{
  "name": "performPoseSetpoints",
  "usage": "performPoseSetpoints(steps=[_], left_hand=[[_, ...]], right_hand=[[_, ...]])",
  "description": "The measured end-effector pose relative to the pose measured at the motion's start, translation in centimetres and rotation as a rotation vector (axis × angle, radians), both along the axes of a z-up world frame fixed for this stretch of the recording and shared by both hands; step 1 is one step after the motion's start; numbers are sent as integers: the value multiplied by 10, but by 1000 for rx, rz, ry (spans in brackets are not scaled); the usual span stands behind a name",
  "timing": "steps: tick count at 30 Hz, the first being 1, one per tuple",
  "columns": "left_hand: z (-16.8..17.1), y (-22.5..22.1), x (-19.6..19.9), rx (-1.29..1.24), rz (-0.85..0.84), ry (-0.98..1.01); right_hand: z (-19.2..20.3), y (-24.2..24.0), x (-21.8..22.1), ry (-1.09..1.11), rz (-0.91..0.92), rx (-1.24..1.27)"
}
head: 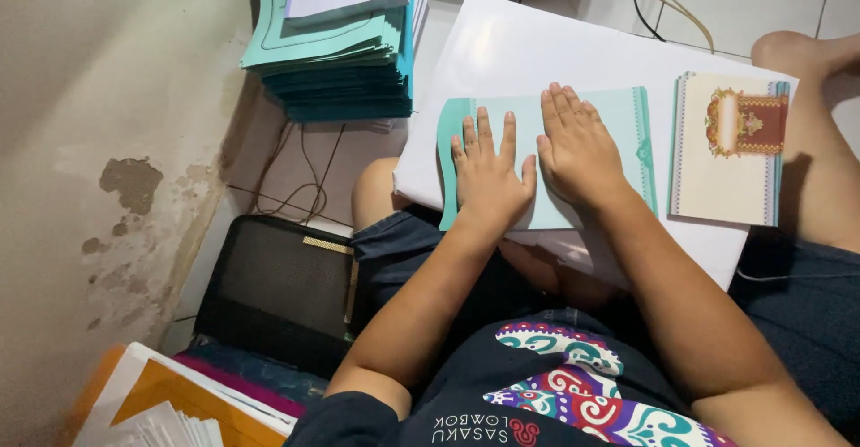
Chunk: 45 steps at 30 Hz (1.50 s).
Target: Manually folding printed paper sheets into booklets on a flat surface.
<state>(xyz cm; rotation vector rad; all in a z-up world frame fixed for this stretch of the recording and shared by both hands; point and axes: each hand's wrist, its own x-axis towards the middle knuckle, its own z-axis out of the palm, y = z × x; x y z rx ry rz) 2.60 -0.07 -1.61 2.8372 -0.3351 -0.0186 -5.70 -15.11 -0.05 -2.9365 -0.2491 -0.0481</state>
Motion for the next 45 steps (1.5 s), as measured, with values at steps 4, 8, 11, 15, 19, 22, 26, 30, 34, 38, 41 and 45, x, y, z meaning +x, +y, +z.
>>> performPoseSetpoints(steps=[4,8,11,15,19,22,26,30,34,38,41,45], left_hand=[[-14,-11,7,-4,10,43],[-9,-23,9,-2,20,73],[-7,-21,7,6,14,64],[-2,-17,6,13,0,62],[1,-15,3,23,-2,37],[5,-16,2,1,-6,16],[4,-16,-17,-20,-18,-28],[14,-22,-49,-5,-145,-94],[24,-21,-40,8,-128,10],[39,-34,-19,79,-47,163],[40,-38,-21,99,-21,190],[40,-37,-21,91,-14,182]], right_hand=[[3,-3,-10,14,-20,-2],[0,-9,-18,29,-37,-25],[-11,-12,-1,38,-46,-29],[-8,-13,45,-49,-58,5],[1,-9,30,-75,-79,49],[7,-8,-3,-34,-128,47],[3,-17,-15,-17,-132,32],[-11,-28,14,-69,-124,50],[-12,-29,1,-75,-130,65],[-13,-41,-35,-22,-176,100],[-3,-69,-70,-25,-248,326],[-5,-128,-86,-170,-485,171]])
